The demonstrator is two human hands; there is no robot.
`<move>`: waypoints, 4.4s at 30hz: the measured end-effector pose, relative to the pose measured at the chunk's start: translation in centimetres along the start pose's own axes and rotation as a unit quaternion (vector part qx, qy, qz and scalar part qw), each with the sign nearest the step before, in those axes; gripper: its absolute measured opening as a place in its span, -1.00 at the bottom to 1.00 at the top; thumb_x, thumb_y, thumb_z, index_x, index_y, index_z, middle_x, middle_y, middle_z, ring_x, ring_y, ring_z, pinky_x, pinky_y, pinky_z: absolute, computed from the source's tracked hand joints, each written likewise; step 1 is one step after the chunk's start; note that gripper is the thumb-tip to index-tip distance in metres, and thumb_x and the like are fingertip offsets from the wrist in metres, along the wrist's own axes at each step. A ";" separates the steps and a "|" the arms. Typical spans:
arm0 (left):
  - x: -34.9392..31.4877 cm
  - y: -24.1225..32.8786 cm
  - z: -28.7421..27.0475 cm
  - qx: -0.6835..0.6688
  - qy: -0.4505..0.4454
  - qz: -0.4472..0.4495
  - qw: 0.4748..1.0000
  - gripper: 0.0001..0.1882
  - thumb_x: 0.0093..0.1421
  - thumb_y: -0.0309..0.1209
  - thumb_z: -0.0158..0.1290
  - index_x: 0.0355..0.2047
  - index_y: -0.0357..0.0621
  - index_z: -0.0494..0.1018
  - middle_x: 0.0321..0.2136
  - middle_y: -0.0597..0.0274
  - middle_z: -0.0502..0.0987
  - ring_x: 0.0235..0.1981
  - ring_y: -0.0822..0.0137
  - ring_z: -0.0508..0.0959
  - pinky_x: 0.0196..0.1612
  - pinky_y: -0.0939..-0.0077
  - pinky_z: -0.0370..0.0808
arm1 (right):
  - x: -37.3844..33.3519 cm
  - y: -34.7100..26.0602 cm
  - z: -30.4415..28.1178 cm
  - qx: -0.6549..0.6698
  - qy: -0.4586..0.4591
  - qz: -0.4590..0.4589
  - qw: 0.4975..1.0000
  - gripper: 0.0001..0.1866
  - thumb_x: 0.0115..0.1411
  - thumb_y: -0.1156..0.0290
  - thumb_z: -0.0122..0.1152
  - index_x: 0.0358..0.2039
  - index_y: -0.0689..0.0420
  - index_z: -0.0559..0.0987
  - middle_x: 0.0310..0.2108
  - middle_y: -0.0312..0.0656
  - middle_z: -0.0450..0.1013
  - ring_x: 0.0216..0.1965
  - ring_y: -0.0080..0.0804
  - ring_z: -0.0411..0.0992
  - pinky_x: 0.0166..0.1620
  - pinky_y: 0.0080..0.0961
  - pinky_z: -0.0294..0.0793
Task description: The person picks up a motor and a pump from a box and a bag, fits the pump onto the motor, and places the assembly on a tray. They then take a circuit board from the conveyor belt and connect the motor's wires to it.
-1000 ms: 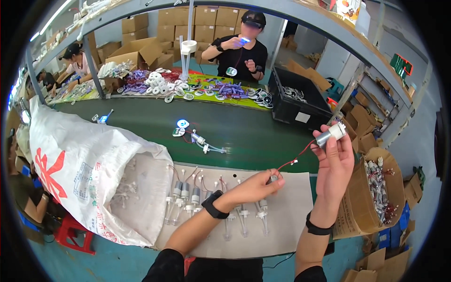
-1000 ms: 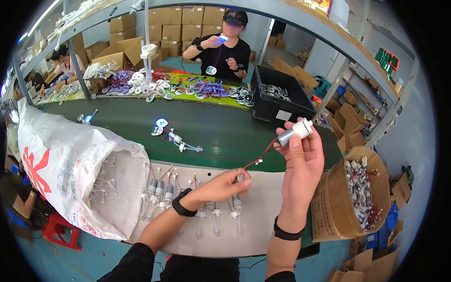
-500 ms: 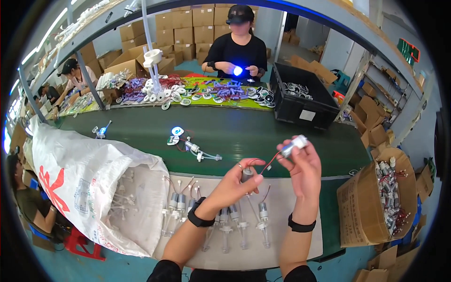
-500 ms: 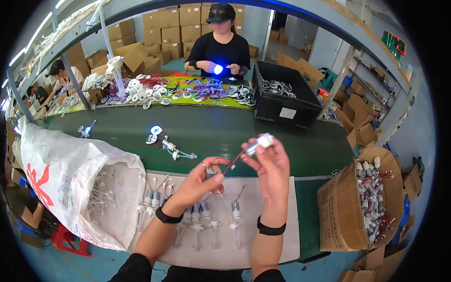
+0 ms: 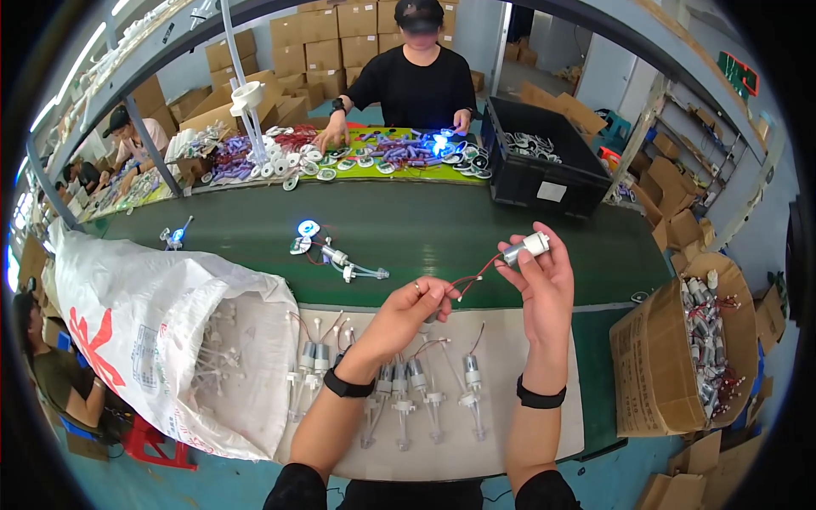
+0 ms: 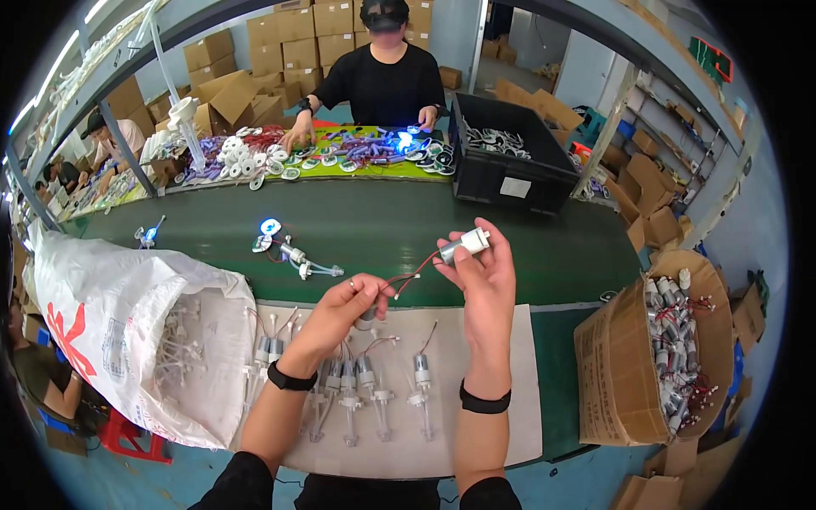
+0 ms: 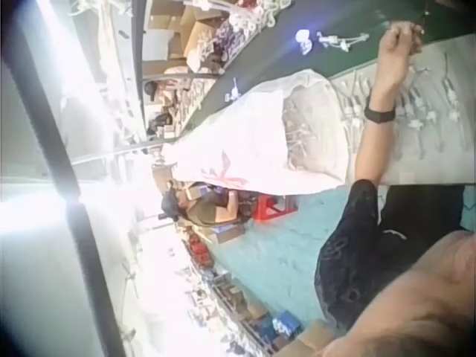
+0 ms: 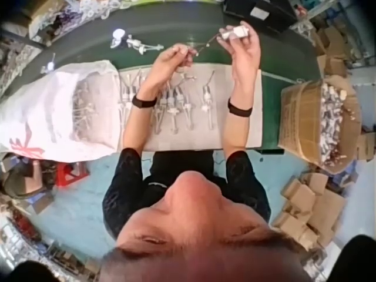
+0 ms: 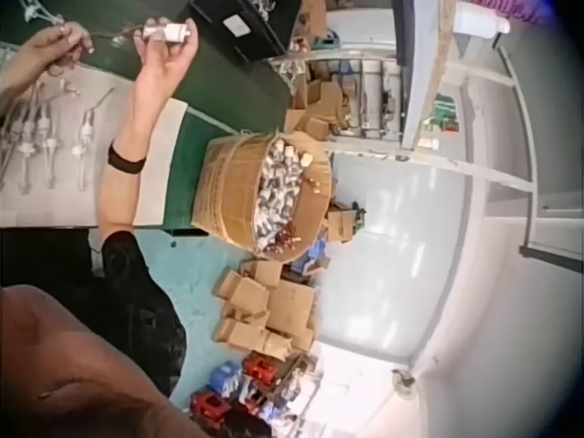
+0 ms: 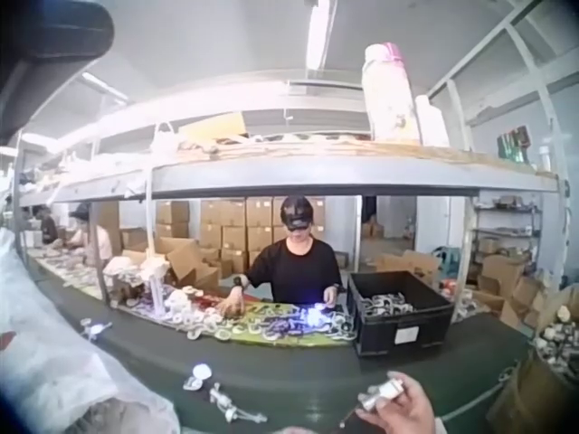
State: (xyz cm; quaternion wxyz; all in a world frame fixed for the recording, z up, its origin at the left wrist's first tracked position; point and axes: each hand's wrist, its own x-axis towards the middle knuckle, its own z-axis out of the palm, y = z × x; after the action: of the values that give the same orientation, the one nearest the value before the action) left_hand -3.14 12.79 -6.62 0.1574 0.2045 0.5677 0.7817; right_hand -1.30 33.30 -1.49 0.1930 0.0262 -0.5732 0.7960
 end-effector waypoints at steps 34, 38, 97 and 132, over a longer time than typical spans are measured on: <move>0.3 0.2 -1.7 0.144 0.130 -0.035 0.980 -0.77 0.22 -0.31 0.24 -0.30 -0.24 0.56 -0.46 0.38 0.57 -0.43 0.59 0.47 -0.32 0.67 0.41 | -1.4 -4.0 -1.4 0.112 0.012 -0.128 0.985 -0.42 0.24 0.54 0.08 0.26 0.33 0.22 0.06 0.02 0.40 -0.01 -0.18 0.48 -0.06 -0.40 0.57; -0.1 0.9 -2.5 0.190 0.103 -0.041 0.975 -0.71 0.28 -0.23 0.17 -0.27 -0.25 0.55 -0.45 0.36 0.58 -0.41 0.58 0.48 -0.31 0.64 0.43 | -2.4 -5.6 -4.5 -0.134 0.045 -0.111 0.984 -0.49 0.27 0.55 0.10 0.24 0.22 0.32 0.04 -0.07 0.47 -0.09 -0.39 0.50 -0.11 -0.52 0.45; 1.4 -1.1 -3.3 -0.266 0.150 -0.003 0.952 -0.79 0.37 -0.53 -0.04 -0.02 -0.31 0.38 -0.01 -0.03 0.51 0.05 0.15 0.54 0.12 0.34 0.55 | -1.4 2.9 1.9 -0.362 -0.249 -0.012 0.898 -0.38 0.06 0.57 0.40 0.14 0.21 0.38 0.06 -0.12 0.38 -0.12 -0.45 0.49 -0.02 -0.48 0.55; -22.6 2.3 -22.4 0.832 0.244 -0.232 0.440 -0.68 -0.05 -0.27 0.27 -0.37 -0.27 0.63 -0.22 -0.05 0.59 -0.15 0.03 0.60 -0.12 0.15 0.58 | -1.2 -2.6 -3.6 -0.207 -0.053 -0.119 0.970 -0.56 0.38 0.26 0.10 0.19 0.18 0.43 0.00 -0.20 0.48 0.00 -0.50 0.41 0.06 -0.57 0.34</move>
State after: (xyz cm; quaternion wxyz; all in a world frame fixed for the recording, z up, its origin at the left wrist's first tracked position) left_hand 5.30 -17.14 -13.70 -0.0579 -0.1020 0.9864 -0.1150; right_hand 1.31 37.03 -0.69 0.2566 0.0956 -0.7276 0.6290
